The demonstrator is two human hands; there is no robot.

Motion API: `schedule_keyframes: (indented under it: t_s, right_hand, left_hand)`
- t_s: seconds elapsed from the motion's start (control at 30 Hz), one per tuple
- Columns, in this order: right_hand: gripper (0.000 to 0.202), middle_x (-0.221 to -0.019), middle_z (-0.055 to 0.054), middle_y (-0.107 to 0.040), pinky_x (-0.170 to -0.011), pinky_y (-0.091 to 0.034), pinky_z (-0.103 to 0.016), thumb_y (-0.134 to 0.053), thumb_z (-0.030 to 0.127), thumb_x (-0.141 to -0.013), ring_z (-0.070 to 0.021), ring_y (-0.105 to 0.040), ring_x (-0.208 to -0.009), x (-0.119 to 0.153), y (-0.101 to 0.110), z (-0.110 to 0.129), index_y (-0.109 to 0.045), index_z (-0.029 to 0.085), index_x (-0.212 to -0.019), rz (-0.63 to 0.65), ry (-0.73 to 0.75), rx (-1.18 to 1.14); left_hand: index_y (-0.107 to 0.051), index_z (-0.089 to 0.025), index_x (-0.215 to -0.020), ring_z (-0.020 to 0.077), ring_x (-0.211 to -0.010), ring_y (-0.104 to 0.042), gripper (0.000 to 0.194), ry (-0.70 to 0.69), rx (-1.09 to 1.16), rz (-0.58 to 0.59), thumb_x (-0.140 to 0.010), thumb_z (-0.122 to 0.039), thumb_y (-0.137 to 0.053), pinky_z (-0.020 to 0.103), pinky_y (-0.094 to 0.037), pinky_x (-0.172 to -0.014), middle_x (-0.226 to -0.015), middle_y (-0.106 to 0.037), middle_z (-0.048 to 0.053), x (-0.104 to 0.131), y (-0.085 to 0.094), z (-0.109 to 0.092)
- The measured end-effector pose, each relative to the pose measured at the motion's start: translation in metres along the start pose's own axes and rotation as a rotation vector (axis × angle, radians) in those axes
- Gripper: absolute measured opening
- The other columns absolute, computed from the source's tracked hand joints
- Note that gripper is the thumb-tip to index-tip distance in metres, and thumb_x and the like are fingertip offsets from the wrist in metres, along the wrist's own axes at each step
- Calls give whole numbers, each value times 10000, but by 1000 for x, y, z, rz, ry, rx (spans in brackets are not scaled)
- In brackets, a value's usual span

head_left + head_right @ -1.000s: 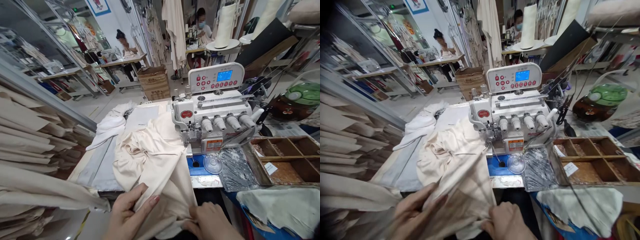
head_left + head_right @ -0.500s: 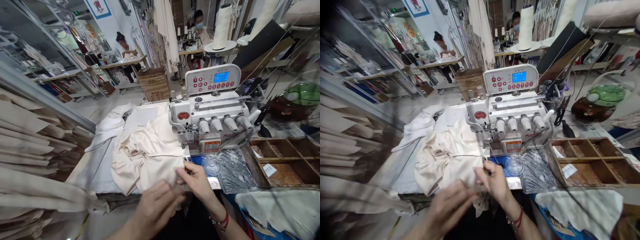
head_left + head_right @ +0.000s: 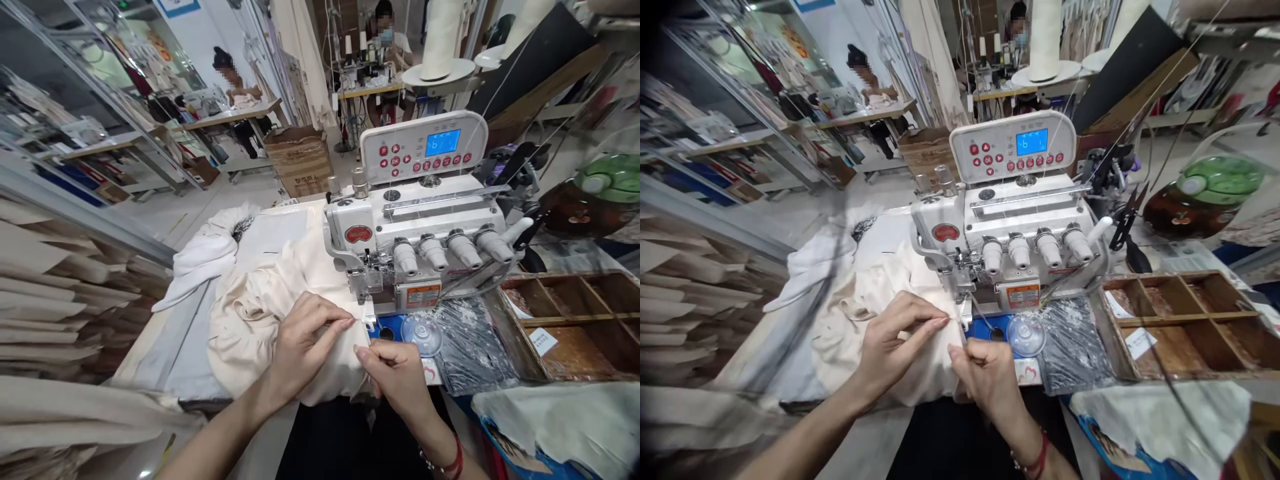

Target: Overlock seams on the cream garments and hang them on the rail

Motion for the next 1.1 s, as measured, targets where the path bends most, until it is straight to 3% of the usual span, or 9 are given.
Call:
schedule_keyframes:
  t_s: [0.13,0.33,0.5,0.6,0.7,0.83,0.9,1.0,1.1]
  right_hand:
    - [611,-456,58,-273,-433,-197,-264,-621,555,-880,-96,-233,-453,5,5,-4,-315,235,-459,-42,-21,-45]
    - [530,-532,56,-214,-454,-189,-269,-622,500,-841,-104,-187,-524,-2,8,6,-312,240,-499,-124,-83,-76]
    - [495,-532,51,-258,-472,-206,-276,-649,461,-829,-108,-226,-526,-7,8,6,-376,222,-492,-169,-52,-52]
    - [499,-517,55,-276,-473,-235,-265,-690,476,-798,-107,-252,-519,-11,10,4,-416,217,-471,-184,-79,-87]
    - [479,-481,60,-296,-475,-299,-263,-707,502,-763,-110,-285,-490,-12,9,2,-489,214,-450,-173,-94,-126]
    - [248,-572,-5,-530,-592,-459,-274,-730,352,-724,-169,-505,-621,6,14,4,-700,218,-518,-340,117,31]
    - [187,-644,-32,-613,-655,-503,-283,-726,316,-728,-190,-577,-697,16,12,0,-742,222,-567,-345,141,44]
    - [268,-586,-9,-590,-521,-441,-251,-765,402,-731,-148,-532,-546,21,3,-13,-705,191,-577,-212,-33,-91]
    - [387,-441,46,-461,-393,-279,-232,-765,524,-764,-109,-396,-389,26,-1,-19,-687,180,-604,-133,-164,-173]
  left_hand:
    - [-715,-176,-1121,168,-846,-655,218,-248,-216,8,-965,-75,-601,315,-557,-796,-921,-759,41,7,-6,-20]
    - [-650,-95,-1312,214,-1041,-706,374,-303,-449,52,-969,-55,-507,411,-536,-1058,-1118,-777,104,18,-17,-28]
    - [-732,-195,-1114,193,-1034,-755,313,-179,-98,76,-935,-61,-513,399,-550,-1082,-1062,-801,72,-5,-9,17]
    - [-764,-207,-869,176,-821,-738,200,-6,77,134,-911,-151,-577,338,-604,-890,-844,-771,31,-38,-13,58]
    - [-755,-199,-815,193,-878,-699,198,116,26,-44,-904,-232,-581,326,-582,-851,-874,-732,51,-51,-4,81]
    - [-704,-199,-1115,234,-1089,-643,270,260,-191,-427,-899,-361,-686,399,-509,-1036,-1135,-680,96,15,18,75]
    - [-639,-191,-1238,248,-1078,-654,442,401,-167,-370,-888,-452,-704,388,-543,-965,-1171,-673,108,63,13,70]
    - [-709,-189,-1044,280,-963,-685,415,540,-181,-200,-843,-552,-730,375,-578,-823,-1000,-727,93,117,9,53]
    - [-688,-217,-905,203,-704,-666,319,800,-126,-268,-928,-529,-628,263,-550,-619,-734,-686,8,147,35,37]
Point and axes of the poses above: each hand's wrist, its own x-axis away from the middle knuckle, its own y-axis out of the back of the hand, z = x × y, the point moved 6 cm from there along -x, towards the middle knuckle
